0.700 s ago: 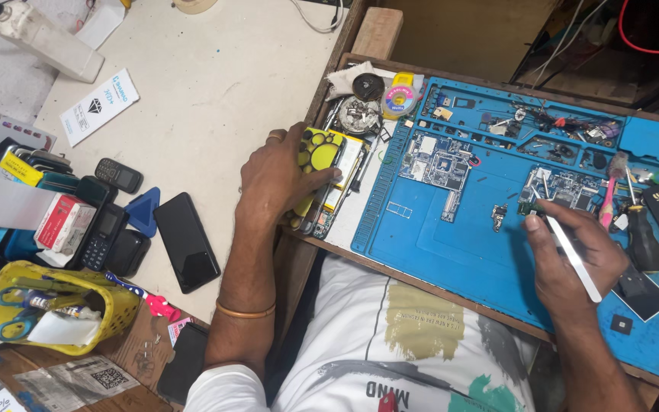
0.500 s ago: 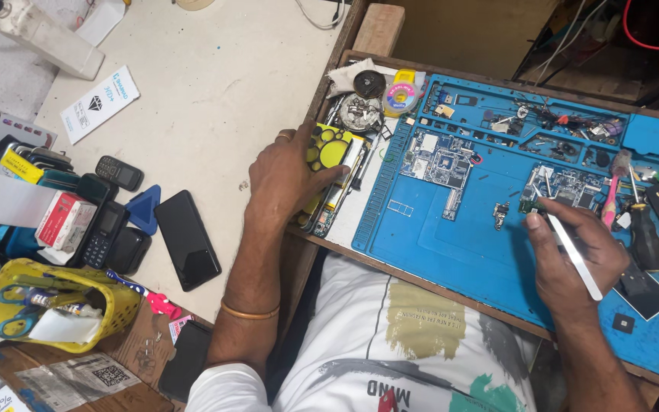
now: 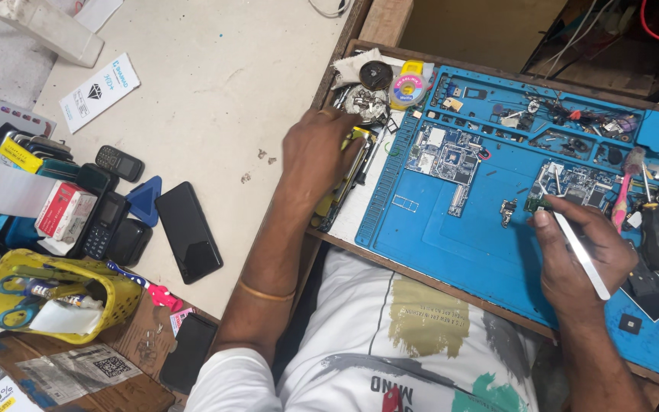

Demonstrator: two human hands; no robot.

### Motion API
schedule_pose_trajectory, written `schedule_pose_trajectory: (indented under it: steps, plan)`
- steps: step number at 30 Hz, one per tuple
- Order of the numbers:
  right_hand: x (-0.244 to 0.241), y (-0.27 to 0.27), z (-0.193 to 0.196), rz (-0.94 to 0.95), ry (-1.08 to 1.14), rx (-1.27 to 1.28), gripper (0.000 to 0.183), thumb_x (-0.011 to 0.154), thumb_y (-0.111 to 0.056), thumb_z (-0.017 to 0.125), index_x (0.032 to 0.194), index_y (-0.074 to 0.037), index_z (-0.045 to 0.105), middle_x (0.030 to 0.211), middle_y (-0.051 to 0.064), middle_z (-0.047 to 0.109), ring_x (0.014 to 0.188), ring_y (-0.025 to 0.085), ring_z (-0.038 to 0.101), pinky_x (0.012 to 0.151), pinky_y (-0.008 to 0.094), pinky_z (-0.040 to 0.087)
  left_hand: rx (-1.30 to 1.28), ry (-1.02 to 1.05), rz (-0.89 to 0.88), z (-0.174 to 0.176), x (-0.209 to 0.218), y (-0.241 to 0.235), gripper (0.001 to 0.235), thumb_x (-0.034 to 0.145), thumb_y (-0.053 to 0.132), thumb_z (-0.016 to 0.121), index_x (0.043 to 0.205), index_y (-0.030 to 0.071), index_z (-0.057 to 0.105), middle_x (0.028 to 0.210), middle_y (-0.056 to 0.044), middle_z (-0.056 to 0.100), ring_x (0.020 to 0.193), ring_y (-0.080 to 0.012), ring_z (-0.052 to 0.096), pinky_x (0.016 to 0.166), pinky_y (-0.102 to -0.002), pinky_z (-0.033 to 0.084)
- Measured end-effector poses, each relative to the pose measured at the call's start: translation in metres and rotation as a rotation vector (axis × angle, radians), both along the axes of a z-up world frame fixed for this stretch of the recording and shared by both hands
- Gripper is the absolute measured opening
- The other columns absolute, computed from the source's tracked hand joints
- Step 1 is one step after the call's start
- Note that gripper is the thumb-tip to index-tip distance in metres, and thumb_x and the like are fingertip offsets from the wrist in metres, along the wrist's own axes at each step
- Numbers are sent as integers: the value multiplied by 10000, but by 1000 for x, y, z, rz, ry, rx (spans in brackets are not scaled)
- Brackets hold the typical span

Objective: The person uses a small metal tool to scrape and clean a small circuit board component, then places it on a blue work mat. They continue to scrape and clean other small electronic parts and a larger circuit board with the same tool.

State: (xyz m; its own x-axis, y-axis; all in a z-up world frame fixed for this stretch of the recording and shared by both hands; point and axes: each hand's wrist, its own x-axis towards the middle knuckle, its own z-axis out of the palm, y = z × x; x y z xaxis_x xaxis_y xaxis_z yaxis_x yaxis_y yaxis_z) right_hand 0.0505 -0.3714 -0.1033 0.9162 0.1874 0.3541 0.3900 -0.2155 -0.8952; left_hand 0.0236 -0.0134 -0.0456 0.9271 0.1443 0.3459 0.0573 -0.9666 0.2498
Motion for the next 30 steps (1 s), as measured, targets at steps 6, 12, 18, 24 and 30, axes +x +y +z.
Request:
schedule_pose_trajectory:
  steps: [6, 12, 18, 24, 30]
  plan:
    - [0, -1, 0, -3, -18, -26, 181, 1098, -78, 763, 1218, 46, 708, 1004, 103, 726, 892, 107, 713, 785, 206, 547, -10, -40, 18, -22, 28, -3, 191, 861, 216, 780, 1041, 152, 771, 953, -86, 714, 918, -303, 682, 763, -469, 547]
    - [1, -2, 0, -22, -38, -66, 187, 1104, -47, 785, 1224, 80, 719, 1016, 147, 724, 884, 140, 692, 790, 228, 533, -73, -95, -27, -26, 26, -2, 127, 876, 173, 750, 998, 138, 756, 936, -76, 716, 889, -301, 694, 739, -457, 551]
    - [4, -1, -2, 26, 92, 177, 181, 1111, -41, 735, 1222, 93, 688, 1035, 136, 730, 928, 161, 727, 862, 257, 591, -350, -12, 27, -16, 23, 2, 86, 881, 168, 726, 939, 106, 720, 874, -86, 744, 791, -280, 724, 703, -431, 562]
    - [17, -4, -11, 26, 231, 518, 159, 1107, -8, 739, 1215, 94, 683, 1032, 137, 727, 870, 182, 722, 854, 282, 604, -289, 7, 71, -7, 25, 1, 113, 814, 171, 768, 854, 83, 708, 763, -118, 722, 699, -296, 721, 650, -437, 561]
    - [19, -8, -11, -34, 207, 461, 156, 1104, 10, 727, 1226, 96, 682, 1026, 149, 732, 886, 186, 732, 851, 283, 598, -355, -95, -183, -5, 30, -46, 68, 829, 150, 752, 858, 104, 712, 851, -101, 736, 686, -243, 727, 613, -395, 562]
